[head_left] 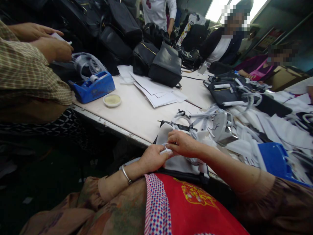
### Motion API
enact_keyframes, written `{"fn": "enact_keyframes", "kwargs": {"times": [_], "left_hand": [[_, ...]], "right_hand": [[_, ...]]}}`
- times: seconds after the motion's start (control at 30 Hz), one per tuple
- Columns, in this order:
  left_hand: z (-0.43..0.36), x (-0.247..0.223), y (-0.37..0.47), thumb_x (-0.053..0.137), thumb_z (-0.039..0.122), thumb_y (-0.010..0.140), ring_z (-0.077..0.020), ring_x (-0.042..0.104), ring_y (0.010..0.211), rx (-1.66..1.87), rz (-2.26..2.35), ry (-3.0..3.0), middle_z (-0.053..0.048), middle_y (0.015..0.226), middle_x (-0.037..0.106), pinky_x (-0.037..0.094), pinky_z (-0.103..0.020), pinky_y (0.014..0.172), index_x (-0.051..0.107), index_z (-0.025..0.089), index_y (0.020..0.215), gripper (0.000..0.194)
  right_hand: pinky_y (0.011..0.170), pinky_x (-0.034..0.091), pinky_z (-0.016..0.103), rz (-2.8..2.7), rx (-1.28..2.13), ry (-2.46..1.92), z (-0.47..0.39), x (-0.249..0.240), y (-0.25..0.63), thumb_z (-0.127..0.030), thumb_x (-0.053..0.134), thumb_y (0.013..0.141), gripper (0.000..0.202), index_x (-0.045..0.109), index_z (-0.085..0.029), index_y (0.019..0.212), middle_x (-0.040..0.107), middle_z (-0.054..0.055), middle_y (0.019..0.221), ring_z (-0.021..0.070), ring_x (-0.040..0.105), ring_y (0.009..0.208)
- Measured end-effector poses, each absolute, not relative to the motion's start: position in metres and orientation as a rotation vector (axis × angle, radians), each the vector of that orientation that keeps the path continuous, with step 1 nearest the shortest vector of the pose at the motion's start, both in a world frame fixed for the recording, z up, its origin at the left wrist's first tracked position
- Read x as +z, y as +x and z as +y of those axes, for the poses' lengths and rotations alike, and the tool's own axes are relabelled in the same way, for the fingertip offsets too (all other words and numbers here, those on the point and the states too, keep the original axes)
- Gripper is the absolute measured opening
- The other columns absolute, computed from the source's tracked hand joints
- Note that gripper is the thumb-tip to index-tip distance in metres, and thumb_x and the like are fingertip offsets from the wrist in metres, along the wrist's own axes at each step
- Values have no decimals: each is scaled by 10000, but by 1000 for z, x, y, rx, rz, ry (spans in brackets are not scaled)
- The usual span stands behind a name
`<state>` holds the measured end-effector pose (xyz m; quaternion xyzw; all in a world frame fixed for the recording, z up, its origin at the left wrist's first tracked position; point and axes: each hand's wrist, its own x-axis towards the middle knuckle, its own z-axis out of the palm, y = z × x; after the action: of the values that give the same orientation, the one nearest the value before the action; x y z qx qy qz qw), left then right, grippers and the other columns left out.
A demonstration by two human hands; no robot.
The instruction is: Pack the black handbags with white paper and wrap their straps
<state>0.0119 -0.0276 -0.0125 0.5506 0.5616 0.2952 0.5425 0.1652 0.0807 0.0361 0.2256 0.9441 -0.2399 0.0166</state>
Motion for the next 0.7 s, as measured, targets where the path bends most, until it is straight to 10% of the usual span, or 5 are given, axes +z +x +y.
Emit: {"fn": "enact_keyframes", "kwargs": {"times": [0.7], "left_hand": [[-23,-12,11,560,456,842,-127,524,509,678,1236,1133,24,514,573,373,-230,509,619,163,670,345]], "right_hand": [[890,365,406,3199,-269,239,54,33,193,-353,583,948,209,671,-165,966,634,97,944,251,526,1053]]}}
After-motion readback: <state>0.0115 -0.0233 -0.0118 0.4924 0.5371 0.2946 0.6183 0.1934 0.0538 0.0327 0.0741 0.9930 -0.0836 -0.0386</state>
